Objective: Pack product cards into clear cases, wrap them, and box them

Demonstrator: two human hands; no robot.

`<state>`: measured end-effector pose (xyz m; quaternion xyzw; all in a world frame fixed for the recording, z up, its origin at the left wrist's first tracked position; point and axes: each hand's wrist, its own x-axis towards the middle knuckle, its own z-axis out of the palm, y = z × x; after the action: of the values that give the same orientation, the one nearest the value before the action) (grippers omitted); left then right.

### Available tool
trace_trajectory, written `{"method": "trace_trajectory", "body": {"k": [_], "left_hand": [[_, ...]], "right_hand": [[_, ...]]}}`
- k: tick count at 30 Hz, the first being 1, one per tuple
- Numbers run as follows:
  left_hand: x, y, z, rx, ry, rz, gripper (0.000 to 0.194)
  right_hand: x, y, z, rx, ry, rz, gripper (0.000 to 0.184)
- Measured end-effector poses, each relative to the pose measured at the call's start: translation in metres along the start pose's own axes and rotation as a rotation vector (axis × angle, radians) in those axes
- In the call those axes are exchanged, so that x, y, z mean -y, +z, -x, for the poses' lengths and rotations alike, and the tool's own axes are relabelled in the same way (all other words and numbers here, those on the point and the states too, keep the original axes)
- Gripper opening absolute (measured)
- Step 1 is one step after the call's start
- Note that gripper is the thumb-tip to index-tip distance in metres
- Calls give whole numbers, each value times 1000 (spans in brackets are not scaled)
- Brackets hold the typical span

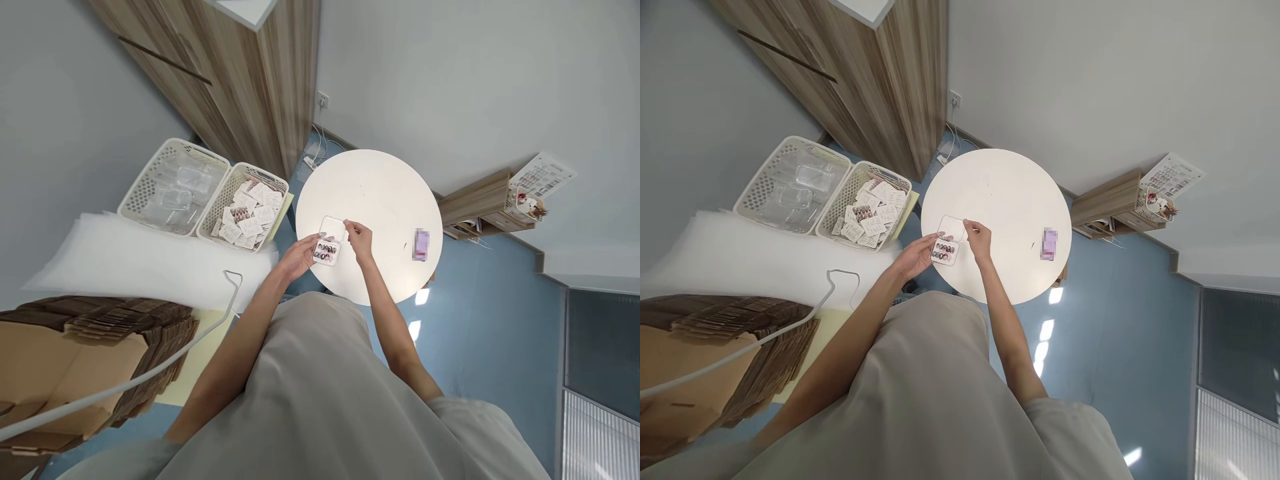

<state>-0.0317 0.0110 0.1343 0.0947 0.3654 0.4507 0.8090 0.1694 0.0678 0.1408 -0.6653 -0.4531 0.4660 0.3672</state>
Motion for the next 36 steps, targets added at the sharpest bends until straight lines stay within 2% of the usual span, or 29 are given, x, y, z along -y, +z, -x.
{"method": "trace_trajectory", "body": {"k": [5,11,15,18,21,25,30,36], "left_hand": [[1,-4,2,-20,13,-1,33],[4,-4,2,11,11,-5,43],[7,-1,2,40,8,-3,42],[11,1,1,60,-41,-43,37],[20,6,-2,84,-121,-119,39],[32,13,-5,142,-243,-171,53],[38,21,-5,208,-283,-135,53],[40,20,-2,173,-295,-91,46]], "right_hand": [[11,2,9,-38,-75,-48,46],[23,-10,35,23,-125,-8,41],[15,-14,59,49,-183,18,41],[3,-17,68,8,-191,45,43],[-7,-22,64,-59,-169,50,41],[-12,-31,45,-137,-127,46,43],[-12,-42,27,-218,-98,23,43],[-5,-46,42,-196,-127,40,41]]}}
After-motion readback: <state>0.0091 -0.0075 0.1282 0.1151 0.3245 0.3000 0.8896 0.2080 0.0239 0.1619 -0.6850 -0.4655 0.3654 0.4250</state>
